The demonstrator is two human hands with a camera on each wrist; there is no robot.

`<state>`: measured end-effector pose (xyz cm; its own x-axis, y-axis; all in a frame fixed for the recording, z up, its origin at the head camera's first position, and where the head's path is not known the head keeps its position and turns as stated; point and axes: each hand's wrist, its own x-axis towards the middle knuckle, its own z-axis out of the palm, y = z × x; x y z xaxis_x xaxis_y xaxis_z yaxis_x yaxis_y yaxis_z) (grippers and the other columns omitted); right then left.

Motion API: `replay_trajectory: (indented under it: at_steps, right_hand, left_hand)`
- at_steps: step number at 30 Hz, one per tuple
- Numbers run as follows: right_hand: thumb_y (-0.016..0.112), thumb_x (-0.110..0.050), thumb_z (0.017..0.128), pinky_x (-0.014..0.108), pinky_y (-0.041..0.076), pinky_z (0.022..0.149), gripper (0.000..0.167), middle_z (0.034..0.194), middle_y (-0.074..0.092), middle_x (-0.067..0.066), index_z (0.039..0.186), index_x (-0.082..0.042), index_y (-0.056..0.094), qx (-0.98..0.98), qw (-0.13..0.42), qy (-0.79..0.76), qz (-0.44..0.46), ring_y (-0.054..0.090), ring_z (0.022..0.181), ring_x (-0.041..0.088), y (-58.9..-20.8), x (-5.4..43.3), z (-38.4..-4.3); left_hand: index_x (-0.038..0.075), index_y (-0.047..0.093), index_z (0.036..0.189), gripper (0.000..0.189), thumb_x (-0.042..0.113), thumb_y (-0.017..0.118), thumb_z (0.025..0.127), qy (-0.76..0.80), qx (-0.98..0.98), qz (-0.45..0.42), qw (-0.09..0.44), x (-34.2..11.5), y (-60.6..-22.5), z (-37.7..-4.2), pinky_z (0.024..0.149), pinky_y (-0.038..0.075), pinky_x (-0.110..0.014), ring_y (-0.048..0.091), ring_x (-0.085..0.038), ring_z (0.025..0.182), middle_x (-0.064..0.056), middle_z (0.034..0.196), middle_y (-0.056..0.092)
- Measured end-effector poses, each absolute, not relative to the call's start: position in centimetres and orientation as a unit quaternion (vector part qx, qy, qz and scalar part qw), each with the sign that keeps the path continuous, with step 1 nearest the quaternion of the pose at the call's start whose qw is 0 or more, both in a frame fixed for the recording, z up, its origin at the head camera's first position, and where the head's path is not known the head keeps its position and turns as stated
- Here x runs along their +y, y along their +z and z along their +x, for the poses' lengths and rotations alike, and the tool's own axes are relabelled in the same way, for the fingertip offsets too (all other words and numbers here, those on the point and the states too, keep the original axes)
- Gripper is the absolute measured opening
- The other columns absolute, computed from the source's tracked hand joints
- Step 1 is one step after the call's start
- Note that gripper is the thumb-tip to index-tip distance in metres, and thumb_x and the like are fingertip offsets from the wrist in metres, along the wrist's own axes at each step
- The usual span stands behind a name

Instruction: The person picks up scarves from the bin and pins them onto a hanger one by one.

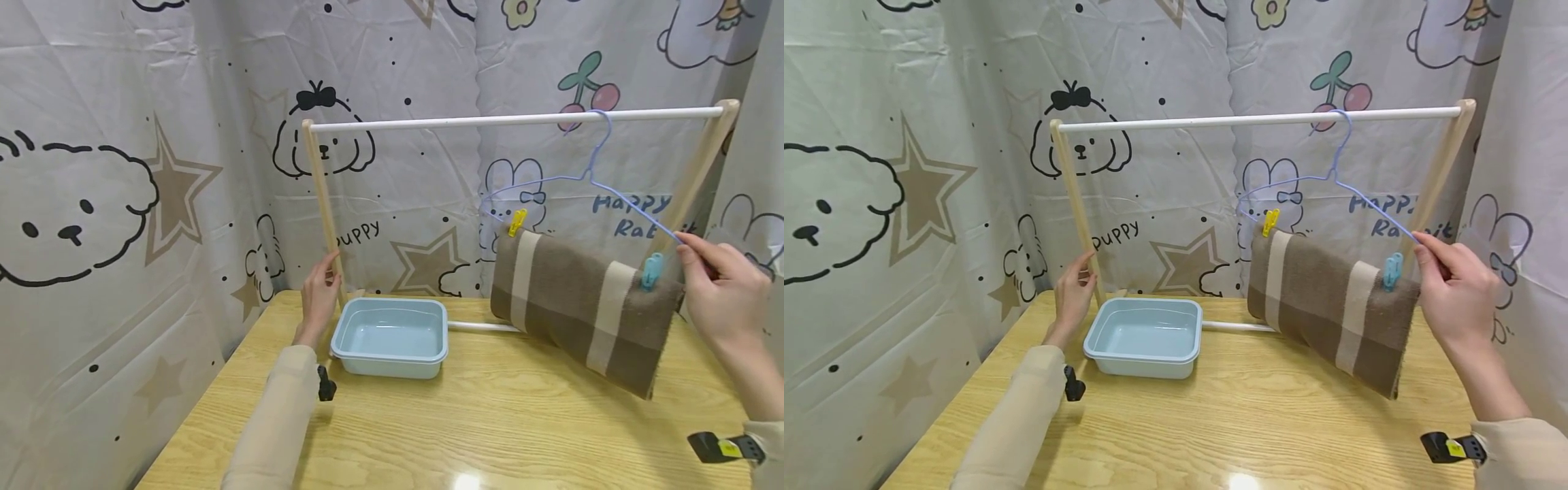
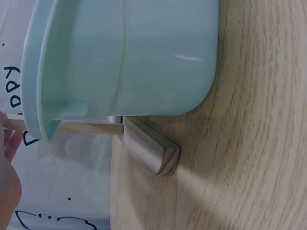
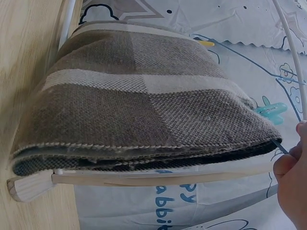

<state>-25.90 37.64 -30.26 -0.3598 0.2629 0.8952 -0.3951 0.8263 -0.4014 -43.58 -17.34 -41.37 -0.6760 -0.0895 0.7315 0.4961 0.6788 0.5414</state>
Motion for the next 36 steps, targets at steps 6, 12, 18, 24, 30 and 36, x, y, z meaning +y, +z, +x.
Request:
replay_trajectory:
  at_steps: [6, 12, 18, 24, 30, 36]
  right_hand:
    - [0.065, -0.008, 0.095, 0.006, 0.024, 0.063, 0.02, 0.081, 0.039, -0.038, 0.111, 0.0, 0.075, -0.791, 0.544, 0.28, 0.024, 0.032, 0.069, -0.014, -30.4, 37.6, -25.8]
    - [0.063, -0.01, 0.096, 0.01, 0.023, 0.063, 0.023, 0.081, 0.035, -0.031, 0.115, -0.001, 0.073, -0.812, 0.52, 0.264, 0.007, 0.03, 0.07, -0.011, -30.5, 37.6, -25.5]
    - [0.062, -0.009, 0.096, 0.009, 0.021, 0.062, 0.024, 0.081, 0.035, -0.023, 0.115, 0.0, 0.073, -0.821, 0.519, 0.238, 0.011, 0.028, 0.071, -0.012, -30.5, 37.8, -25.5]
    - [0.062, -0.008, 0.094, 0.007, 0.02, 0.061, 0.023, 0.081, 0.046, -0.003, 0.113, 0.002, 0.073, -0.825, 0.52, 0.221, 0.018, 0.026, 0.071, -0.015, -30.8, 38.1, -25.5]
    - [0.061, -0.009, 0.095, 0.008, 0.021, 0.059, 0.024, 0.089, 0.055, 0.02, 0.113, 0.003, 0.071, -0.837, 0.515, 0.184, 0.018, 0.023, 0.076, -0.019, -31.1, 38.2, -25.3]
    - [0.061, -0.005, 0.094, 0.025, 0.025, 0.063, 0.023, 0.088, 0.056, 0.024, 0.112, 0.006, 0.07, -0.834, 0.526, 0.162, 0.032, 0.042, 0.075, 0.017, -31.1, 38.1, -25.3]
  left_hand:
    - [0.019, 0.053, 0.141, 0.057, -0.005, 0.066, 0.091, -0.38, -0.845, -0.127, 0.353, -17.6, -41.2, -43.1, 0.081, 0.06, -0.041, 0.068, -0.033, 0.102, -0.018, 0.124, 0.063]
    - [0.021, 0.047, 0.147, 0.068, -0.006, 0.067, 0.088, -0.365, -0.874, -0.138, 0.291, -18.4, -40.5, -42.2, 0.077, 0.059, -0.045, 0.066, -0.035, 0.105, -0.016, 0.133, 0.057]
    - [0.013, 0.055, 0.139, 0.055, -0.002, 0.067, 0.088, -0.361, -0.886, -0.148, 0.251, -19.0, -39.6, -40.9, 0.081, 0.058, -0.045, 0.064, -0.033, 0.105, -0.016, 0.13, 0.053]
    - [0.003, 0.063, 0.126, 0.04, -0.004, 0.066, 0.086, -0.358, -0.88, -0.207, 0.232, -18.8, -38.9, -39.2, 0.078, 0.059, -0.041, 0.068, -0.031, 0.091, -0.017, 0.118, 0.058]
    - [0.006, 0.066, 0.12, 0.031, 0.001, 0.068, 0.09, -0.348, -0.883, -0.246, 0.194, -17.3, -37.8, -36.5, 0.077, 0.059, -0.041, 0.069, -0.027, 0.088, -0.014, 0.115, 0.061]
    - [0.011, 0.067, 0.121, 0.027, 0.01, 0.068, 0.094, -0.312, -0.889, -0.279, 0.188, -15.8, -37.2, -34.1, 0.08, 0.056, -0.041, 0.068, -0.022, 0.096, -0.007, 0.113, 0.063]
